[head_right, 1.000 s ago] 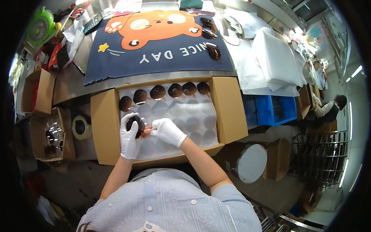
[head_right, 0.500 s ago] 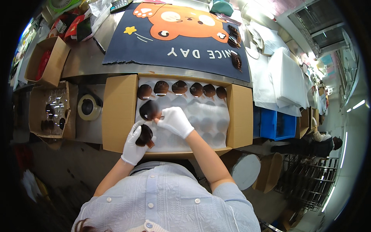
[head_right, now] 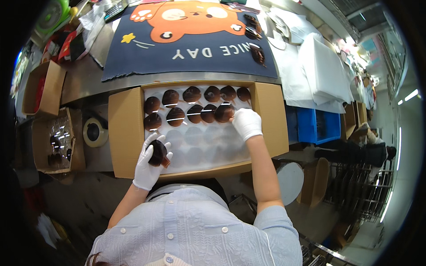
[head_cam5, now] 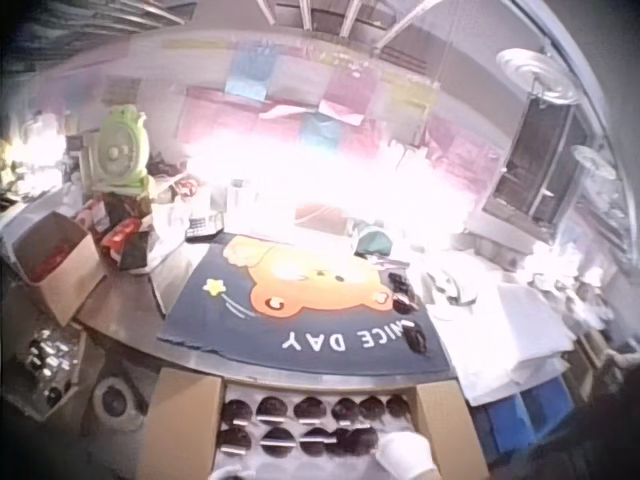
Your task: The person places small round pastries into a cardboard box with a foam insert, one at a time, using gloved hands. The person repeatedly retrieves pastries from a nearby metal rack and arranges them in the box, then covers the box with a sheet of paper.
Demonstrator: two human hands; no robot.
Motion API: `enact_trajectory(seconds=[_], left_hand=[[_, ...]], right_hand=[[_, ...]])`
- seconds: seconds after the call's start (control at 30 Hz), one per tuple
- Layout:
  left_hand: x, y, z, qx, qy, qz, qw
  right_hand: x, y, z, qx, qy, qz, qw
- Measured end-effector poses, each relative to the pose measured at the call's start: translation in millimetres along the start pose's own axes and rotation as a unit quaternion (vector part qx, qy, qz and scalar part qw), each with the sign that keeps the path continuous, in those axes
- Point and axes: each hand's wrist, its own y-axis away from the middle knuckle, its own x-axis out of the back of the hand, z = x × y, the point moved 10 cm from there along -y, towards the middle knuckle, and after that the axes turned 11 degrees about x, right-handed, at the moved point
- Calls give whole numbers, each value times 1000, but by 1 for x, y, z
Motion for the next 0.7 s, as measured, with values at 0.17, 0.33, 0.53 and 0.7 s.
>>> enact_trajectory(seconds=[0.17,0.33,0.53,0.7], left_hand=[[-22,-18,4,-38,-80,14,996],[-24,-34,4,-165,-172,103,966],[-23,-18,6,-183,-177,87,963],[4,-4,22,-150,-100,98,979]], right_hand=[[1,27,32,-45,-5,31,999],[-7,48,-138,251,-369,-40,894],[-14,52,-171,184,-518,-84,831],[-5,52,-173,203,-458,-1,865]])
